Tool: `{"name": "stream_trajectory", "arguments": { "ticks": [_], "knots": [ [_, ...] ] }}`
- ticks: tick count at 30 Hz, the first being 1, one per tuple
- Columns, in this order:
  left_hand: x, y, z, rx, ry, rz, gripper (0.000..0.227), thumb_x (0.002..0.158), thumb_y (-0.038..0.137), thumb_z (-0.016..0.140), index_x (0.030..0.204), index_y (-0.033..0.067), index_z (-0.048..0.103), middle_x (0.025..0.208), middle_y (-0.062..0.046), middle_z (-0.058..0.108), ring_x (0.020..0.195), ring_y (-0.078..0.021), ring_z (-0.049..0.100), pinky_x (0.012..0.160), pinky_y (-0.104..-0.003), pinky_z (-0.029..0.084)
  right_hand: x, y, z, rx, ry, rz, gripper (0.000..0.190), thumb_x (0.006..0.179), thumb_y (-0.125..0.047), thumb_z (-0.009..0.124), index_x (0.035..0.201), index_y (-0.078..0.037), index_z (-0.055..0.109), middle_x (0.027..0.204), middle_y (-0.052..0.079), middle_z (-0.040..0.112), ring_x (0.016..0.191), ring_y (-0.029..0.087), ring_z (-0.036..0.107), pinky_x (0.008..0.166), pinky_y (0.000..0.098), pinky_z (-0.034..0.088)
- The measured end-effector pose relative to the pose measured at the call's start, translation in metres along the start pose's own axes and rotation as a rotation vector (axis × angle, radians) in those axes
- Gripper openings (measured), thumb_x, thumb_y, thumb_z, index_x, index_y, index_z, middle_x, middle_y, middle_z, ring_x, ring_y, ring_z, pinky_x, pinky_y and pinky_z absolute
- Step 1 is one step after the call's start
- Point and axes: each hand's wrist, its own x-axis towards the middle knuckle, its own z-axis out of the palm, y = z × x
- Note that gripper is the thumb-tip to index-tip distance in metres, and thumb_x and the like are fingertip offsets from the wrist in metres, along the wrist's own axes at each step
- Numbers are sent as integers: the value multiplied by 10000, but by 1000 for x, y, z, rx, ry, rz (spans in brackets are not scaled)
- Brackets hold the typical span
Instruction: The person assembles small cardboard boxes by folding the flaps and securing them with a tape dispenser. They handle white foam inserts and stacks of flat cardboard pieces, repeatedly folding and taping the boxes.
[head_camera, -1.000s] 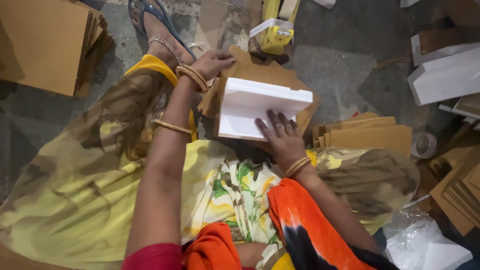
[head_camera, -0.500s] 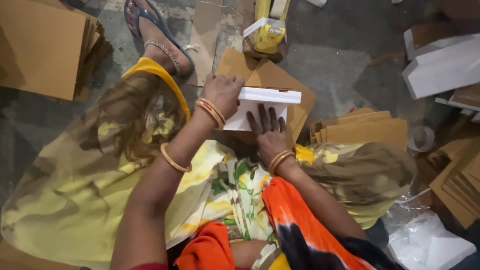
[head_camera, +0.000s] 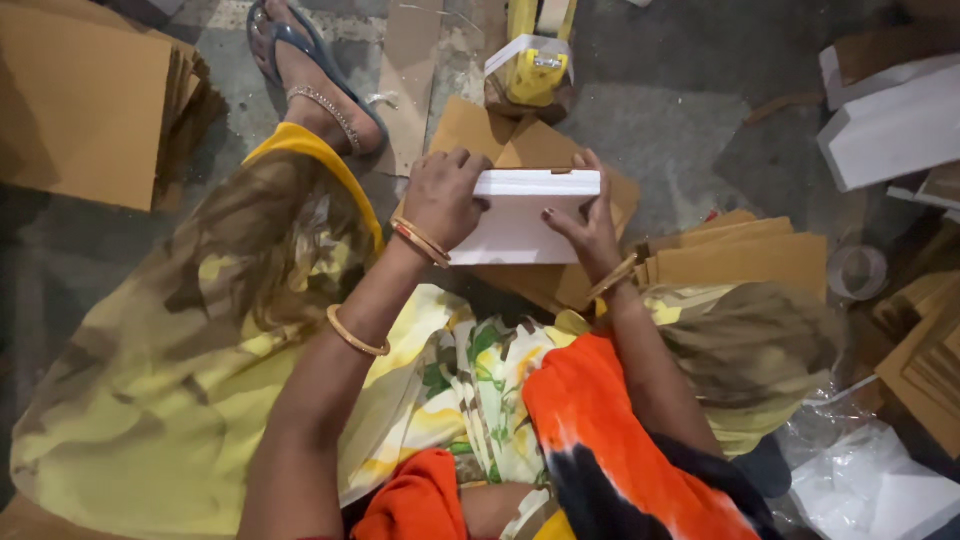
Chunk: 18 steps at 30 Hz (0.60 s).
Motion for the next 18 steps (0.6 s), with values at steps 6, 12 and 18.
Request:
{"name": "stream_trajectory", "arguments": {
  "ticks": [6,12,18],
  "knots": [
    [8,11,-3,99,-39,-25,412,720,272,848,1060,129,664,970,-65,674,972,-304,632,978,-543,367,5,-2,-4,128,34,35,602,1036,-251,674,1545,-52,421,1517,140,535,1389,223,531,1186,369,410],
    [27,11,19,245,160,59,428,767,268,808,1123,112,629,1037,-63,657,1048,-253,628,1085,-527,336,25,-4,-5,66,128,-30,513,1016,-213,699,1472,-48,534,1260,52,639,1139,132,597,1004,282,505],
    [35,1,39,169,160,55,493,776,380,813,1118,91,606,1032,-91,628,999,-296,592,911,-441,408,46,5,-1,189,73,36,445,1001,-148,690,1407,-64,528,1251,53,633,1157,135,586,1003,276,502]
  ]
}}
